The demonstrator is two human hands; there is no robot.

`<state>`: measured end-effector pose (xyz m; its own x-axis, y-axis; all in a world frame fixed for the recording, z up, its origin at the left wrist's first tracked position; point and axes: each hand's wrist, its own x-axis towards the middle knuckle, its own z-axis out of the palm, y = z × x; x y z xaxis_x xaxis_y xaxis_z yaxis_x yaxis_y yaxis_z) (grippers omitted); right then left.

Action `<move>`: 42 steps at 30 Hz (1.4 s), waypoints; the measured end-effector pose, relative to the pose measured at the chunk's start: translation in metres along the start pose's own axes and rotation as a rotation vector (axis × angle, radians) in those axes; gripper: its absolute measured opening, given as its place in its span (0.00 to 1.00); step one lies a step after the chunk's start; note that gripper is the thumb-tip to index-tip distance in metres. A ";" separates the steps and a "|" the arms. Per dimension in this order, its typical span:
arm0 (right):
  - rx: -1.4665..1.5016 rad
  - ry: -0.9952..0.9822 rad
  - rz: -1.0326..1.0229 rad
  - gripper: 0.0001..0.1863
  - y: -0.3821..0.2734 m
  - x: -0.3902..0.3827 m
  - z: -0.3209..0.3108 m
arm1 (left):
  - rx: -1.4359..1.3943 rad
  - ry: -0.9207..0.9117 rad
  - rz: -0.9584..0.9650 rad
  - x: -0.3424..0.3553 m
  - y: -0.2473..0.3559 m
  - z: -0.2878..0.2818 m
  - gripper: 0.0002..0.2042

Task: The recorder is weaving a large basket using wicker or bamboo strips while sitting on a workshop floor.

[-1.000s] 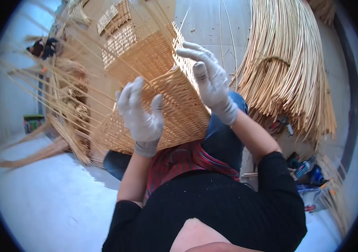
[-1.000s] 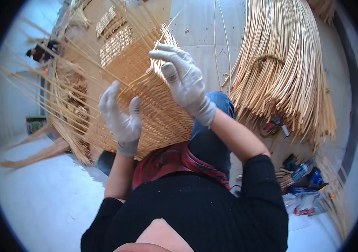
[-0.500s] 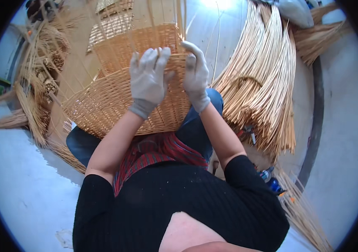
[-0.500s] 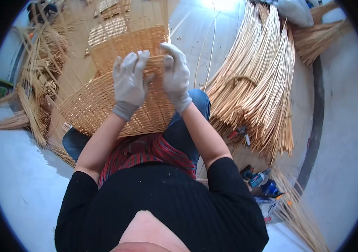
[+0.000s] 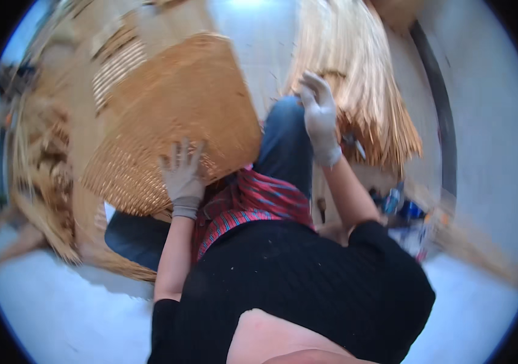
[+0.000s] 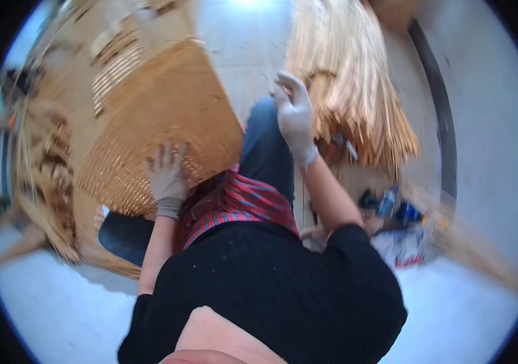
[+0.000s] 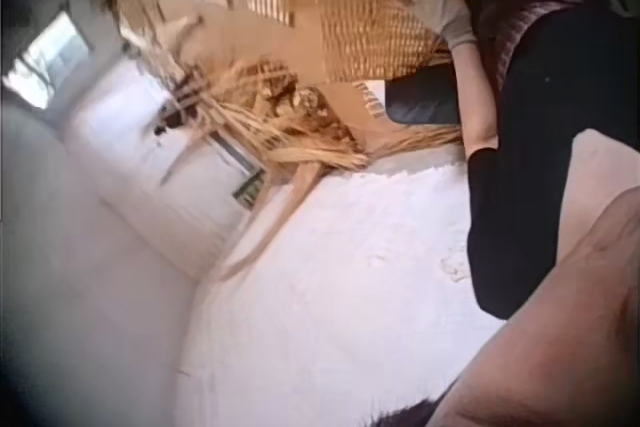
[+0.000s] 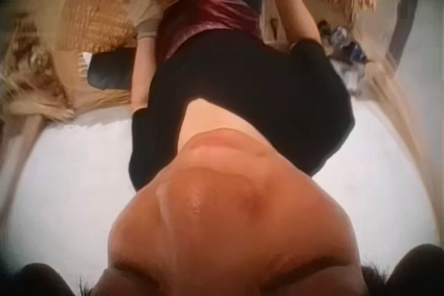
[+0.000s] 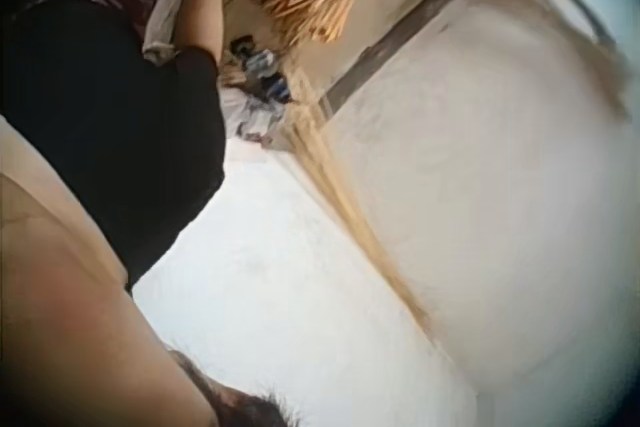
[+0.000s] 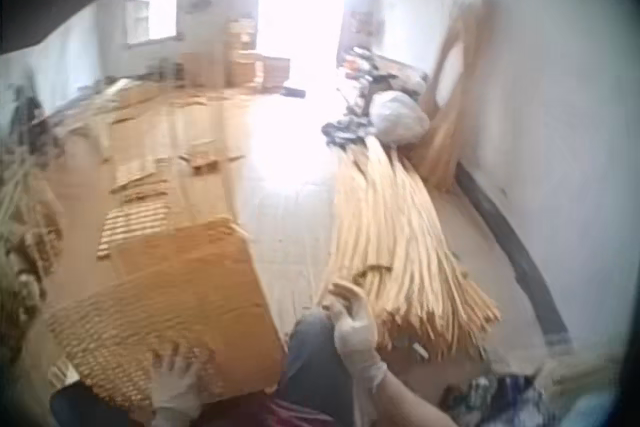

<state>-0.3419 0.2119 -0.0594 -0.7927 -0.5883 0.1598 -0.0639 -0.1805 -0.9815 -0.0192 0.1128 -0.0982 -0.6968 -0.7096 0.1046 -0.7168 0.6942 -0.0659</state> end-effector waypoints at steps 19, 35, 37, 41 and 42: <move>-0.903 0.224 0.750 0.16 0.266 -0.200 -0.195 | 0.087 0.334 0.143 0.139 -0.049 0.032 0.42; -1.347 -0.733 0.126 0.08 0.352 -0.242 -0.122 | 0.147 0.223 0.085 0.132 -0.031 0.019 0.48; -1.262 -0.672 0.247 0.08 0.360 -0.235 -0.124 | 0.175 0.198 0.056 0.108 -0.015 0.021 0.48; -1.167 -0.701 0.404 0.19 0.347 -0.210 -0.159 | 0.060 0.133 -0.134 0.067 0.011 0.025 0.51; -1.012 -0.729 0.512 0.20 0.340 -0.206 -0.173 | 0.036 0.147 -0.128 0.057 0.016 0.025 0.52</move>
<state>-0.3048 0.4078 -0.4439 -0.3822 -0.7524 -0.5366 -0.5265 0.6545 -0.5426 -0.0714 0.0802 -0.1185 -0.5909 -0.7645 0.2578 -0.8013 0.5931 -0.0779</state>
